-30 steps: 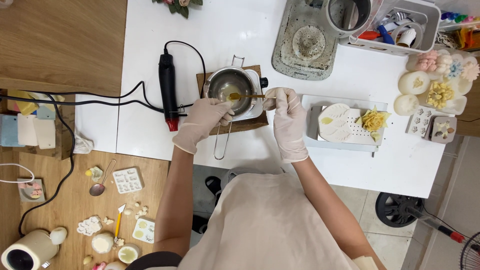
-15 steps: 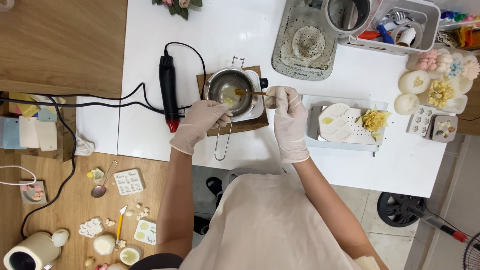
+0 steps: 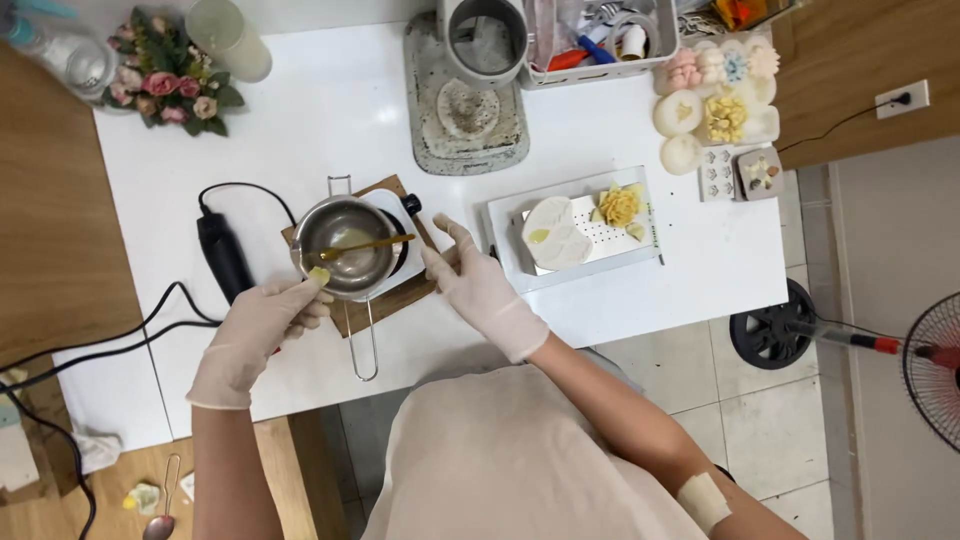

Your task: Assembling and dipping a yellow wax flower into molten wax to secure the petals.

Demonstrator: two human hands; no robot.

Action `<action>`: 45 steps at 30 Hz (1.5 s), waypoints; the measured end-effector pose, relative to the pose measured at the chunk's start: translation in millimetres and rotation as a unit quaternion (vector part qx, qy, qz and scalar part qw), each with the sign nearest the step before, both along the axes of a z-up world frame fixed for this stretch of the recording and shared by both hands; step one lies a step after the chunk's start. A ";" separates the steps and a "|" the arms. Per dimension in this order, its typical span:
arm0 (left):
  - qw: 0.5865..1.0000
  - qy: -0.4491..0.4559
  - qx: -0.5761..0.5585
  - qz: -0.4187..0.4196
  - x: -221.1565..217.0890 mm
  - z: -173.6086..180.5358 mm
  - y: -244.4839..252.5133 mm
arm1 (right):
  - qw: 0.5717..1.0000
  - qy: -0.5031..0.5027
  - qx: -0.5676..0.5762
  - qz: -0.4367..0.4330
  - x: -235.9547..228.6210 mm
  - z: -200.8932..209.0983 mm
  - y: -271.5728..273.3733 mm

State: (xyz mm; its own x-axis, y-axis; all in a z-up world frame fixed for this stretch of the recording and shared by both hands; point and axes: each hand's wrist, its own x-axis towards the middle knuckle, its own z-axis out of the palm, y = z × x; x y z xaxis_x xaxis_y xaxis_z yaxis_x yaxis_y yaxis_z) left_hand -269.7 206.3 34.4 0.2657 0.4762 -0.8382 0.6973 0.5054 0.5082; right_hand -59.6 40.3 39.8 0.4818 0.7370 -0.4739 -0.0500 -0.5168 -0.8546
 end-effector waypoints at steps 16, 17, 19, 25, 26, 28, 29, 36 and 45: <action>1.000 0.013 -0.011 0.006 18.5 2.5 -8.4 | 0.943 -0.266 -0.019 0.201 254.7 -5.5 -112.0; 1.000 0.012 -0.017 0.010 17.7 0.4 -8.6 | 0.957 -0.192 -0.079 0.201 258.1 -8.4 -106.0; 1.000 0.010 -0.021 0.015 15.0 -4.9 -8.5 | 0.963 -0.116 -0.138 0.201 262.2 -6.9 -95.8; 0.999 0.036 -0.006 0.002 11.9 3.0 -11.0 | 0.935 -0.111 -0.199 0.273 271.0 -3.5 -80.9; 0.999 0.033 -0.003 -0.006 11.7 2.4 -10.7 | 0.939 -0.111 -0.193 0.263 273.0 -7.0 -81.1; 0.999 0.032 -0.003 -0.008 11.3 3.1 -11.2 | 0.941 -0.108 -0.188 0.258 273.5 -11.9 -81.7; 0.999 0.033 -0.006 -0.013 13.3 3.2 -10.9 | 0.948 -0.099 -0.177 0.244 273.8 -12.6 -81.8; 1.000 0.016 0.002 -0.026 17.7 3.3 -11.2 | 0.980 -0.075 -0.109 0.149 276.8 -13.8 -84.9; 0.999 -0.017 0.004 -0.044 19.6 16.3 -6.9 | 0.979 0.197 0.032 -0.031 233.7 15.3 -52.7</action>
State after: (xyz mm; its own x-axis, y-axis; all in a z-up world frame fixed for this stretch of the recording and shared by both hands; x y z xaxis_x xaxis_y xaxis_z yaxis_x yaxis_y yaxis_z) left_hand -250.2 199.5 50.7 0.3362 0.4563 -0.8239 0.7209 0.4383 0.5369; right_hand 174.2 -12.4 55.1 0.3161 0.7459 -0.5863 -0.4120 -0.4487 -0.7930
